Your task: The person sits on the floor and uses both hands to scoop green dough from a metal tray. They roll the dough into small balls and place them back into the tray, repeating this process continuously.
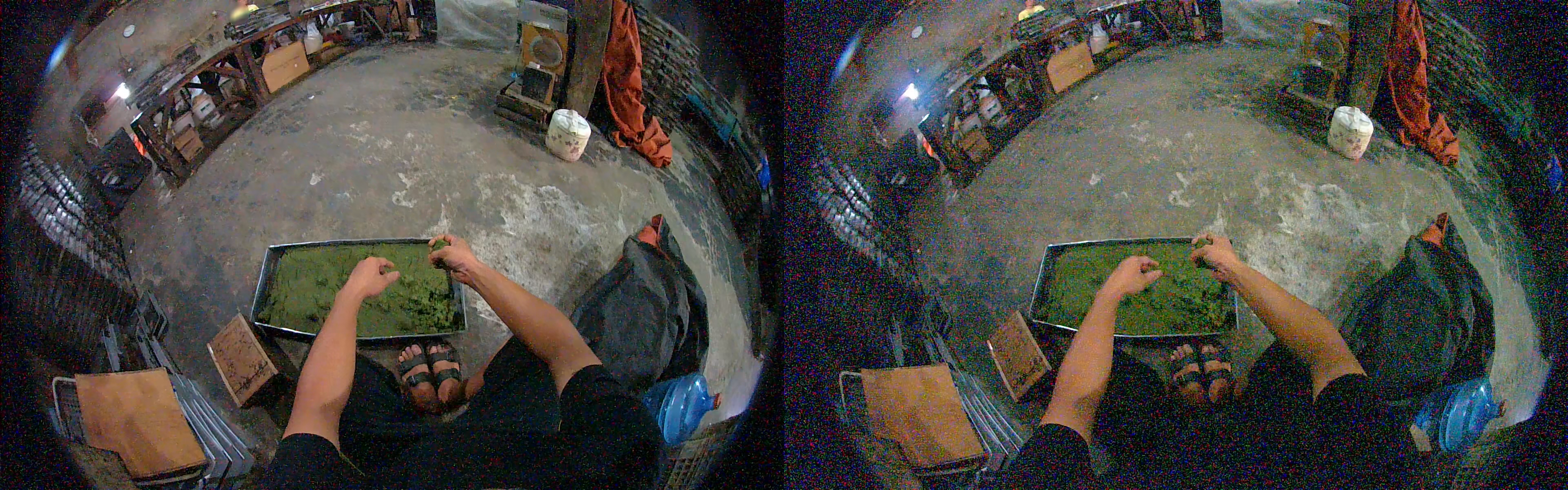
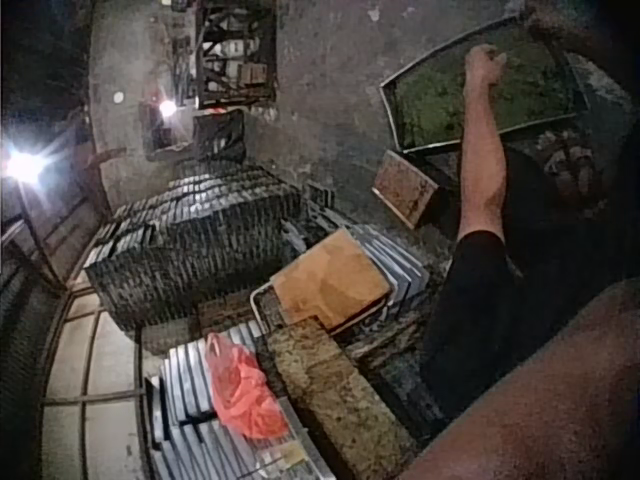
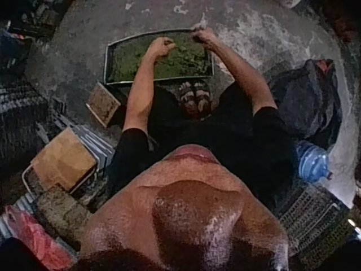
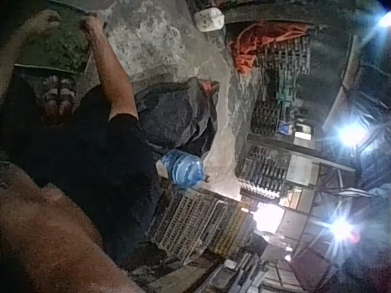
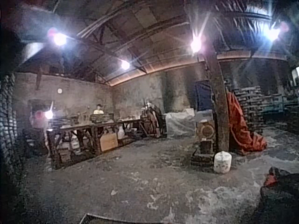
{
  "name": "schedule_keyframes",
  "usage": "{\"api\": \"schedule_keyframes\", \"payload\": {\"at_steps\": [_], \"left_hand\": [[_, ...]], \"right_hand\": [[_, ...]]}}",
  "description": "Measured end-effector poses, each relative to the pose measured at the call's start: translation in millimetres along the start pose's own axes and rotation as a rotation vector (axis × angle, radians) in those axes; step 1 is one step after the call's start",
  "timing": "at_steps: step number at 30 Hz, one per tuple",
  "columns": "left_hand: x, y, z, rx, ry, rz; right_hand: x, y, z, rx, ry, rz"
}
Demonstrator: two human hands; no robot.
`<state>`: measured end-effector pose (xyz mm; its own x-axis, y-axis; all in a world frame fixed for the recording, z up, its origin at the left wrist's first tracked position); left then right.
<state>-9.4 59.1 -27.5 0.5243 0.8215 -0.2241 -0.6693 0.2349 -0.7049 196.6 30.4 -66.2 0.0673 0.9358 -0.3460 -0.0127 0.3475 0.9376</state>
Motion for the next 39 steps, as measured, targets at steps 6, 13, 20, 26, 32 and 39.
{"api": "schedule_keyframes", "payload": {"at_steps": [6,13,20,26,32,39], "left_hand": [[11,-4,-7,-0.001,0.021,-0.022],[6,11,-2,-0.002,-0.043,-0.045],[8,4,-3,0.033,-0.036,-0.05],[10,15,-5,-0.02,-0.036,-0.063],[9,4,-3,0.007,-0.056,-0.1],[9,12,-3,-0.001,-0.061,-0.086]], "right_hand": [[9,-12,16,-0.053,-0.033,0.09],[-34,23,-8,0.144,-0.042,-0.193],[-32,30,-8,-0.098,-0.097,-0.113],[-38,37,-25,0.115,0.142,0.019],[-25,21,-11,0.357,0.136,-0.108],[-37,34,-13,0.042,0.077,-0.138]]}}
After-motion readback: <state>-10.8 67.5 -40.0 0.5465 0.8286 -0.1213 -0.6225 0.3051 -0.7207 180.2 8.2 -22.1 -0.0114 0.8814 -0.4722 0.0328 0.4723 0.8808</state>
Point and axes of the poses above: each hand's wrist, its own x-axis towards the middle knuckle, its own z-axis out of the back of the hand, y = z × x, the point moved 7 cm from there along x, towards the middle knuckle, and after that the axes turned 11 degrees about -x, right-handed, at the moved point
